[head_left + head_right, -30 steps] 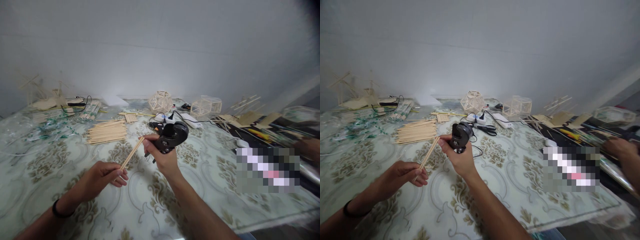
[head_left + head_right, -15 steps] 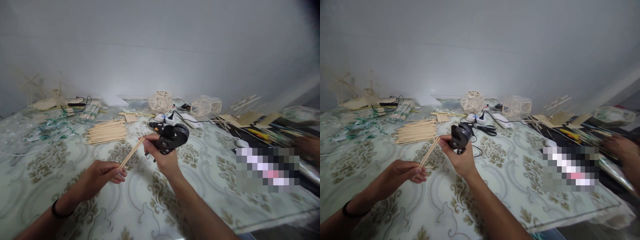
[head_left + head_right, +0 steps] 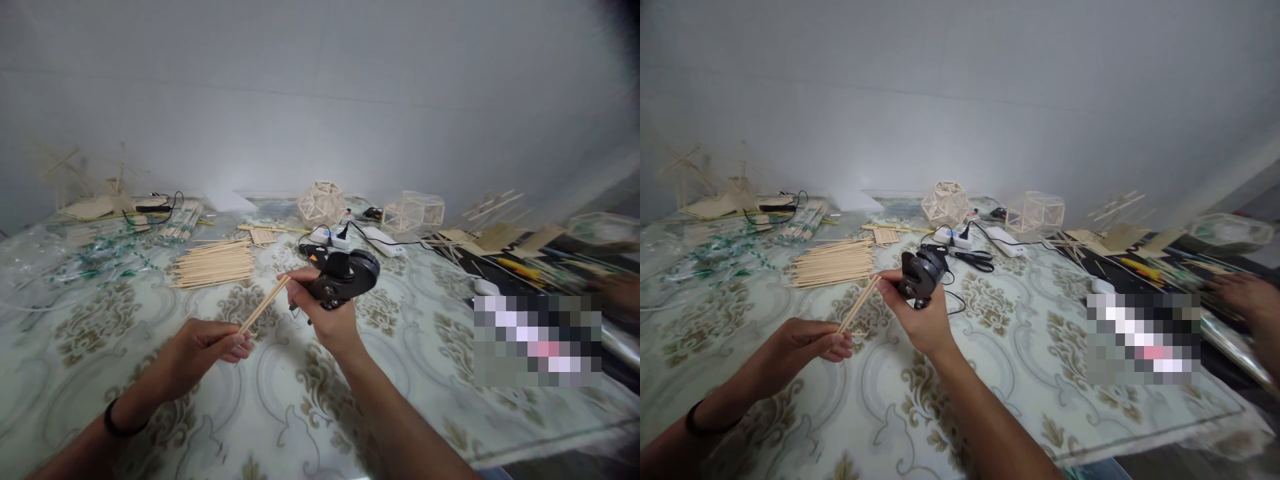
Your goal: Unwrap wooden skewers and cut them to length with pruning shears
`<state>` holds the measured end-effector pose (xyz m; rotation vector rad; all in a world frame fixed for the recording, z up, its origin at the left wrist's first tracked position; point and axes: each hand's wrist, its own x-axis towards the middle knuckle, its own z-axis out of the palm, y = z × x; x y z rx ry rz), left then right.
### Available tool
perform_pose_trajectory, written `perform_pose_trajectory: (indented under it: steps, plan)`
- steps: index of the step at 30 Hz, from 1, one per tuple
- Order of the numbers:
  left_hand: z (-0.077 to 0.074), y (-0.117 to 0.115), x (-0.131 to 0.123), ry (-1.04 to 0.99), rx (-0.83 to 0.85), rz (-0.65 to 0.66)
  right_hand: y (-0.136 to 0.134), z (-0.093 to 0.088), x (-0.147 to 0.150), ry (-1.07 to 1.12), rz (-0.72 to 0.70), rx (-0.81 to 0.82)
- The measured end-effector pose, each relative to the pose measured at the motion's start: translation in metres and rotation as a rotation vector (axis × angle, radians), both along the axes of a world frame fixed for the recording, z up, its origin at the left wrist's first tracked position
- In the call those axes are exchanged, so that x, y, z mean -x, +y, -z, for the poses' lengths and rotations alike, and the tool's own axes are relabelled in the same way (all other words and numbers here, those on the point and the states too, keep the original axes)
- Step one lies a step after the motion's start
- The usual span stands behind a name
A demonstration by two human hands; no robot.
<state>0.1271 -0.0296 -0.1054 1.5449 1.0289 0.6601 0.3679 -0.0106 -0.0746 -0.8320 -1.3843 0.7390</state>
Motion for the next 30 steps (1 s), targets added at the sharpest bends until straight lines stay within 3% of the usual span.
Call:
perform_pose_trajectory:
  steps: [4, 9, 13, 17, 22, 26, 30]
  plan:
    - [-0.007, 0.003, 0.003, 0.073, -0.065, -0.008, 0.000, -0.001, 0.001, -0.007, -0.002, -0.002]
    - [-0.022, 0.017, 0.020, 0.404, -0.457, -0.090, 0.004, 0.000, 0.003, -0.021, -0.017, 0.109]
    - [-0.020, 0.033, 0.042, 0.602, -0.647, -0.105, 0.012, 0.006, 0.001, -0.198, 0.005, 0.291]
    - [-0.013, 0.042, 0.057, 0.788, -0.653, -0.016, 0.019, 0.014, 0.000, -0.529, -0.024, 0.384]
    - [-0.008, 0.044, 0.062, 0.954, -0.615, 0.120, 0.021, 0.024, 0.006, -0.956, -0.073, 0.334]
    - [-0.007, 0.044, 0.063, 1.024, -0.553, 0.107, 0.019, 0.032, 0.014, -1.120, -0.067, 0.263]
    - [-0.007, 0.044, 0.063, 1.076, -0.476, 0.104, 0.018, 0.032, 0.017, -1.179, -0.113, 0.352]
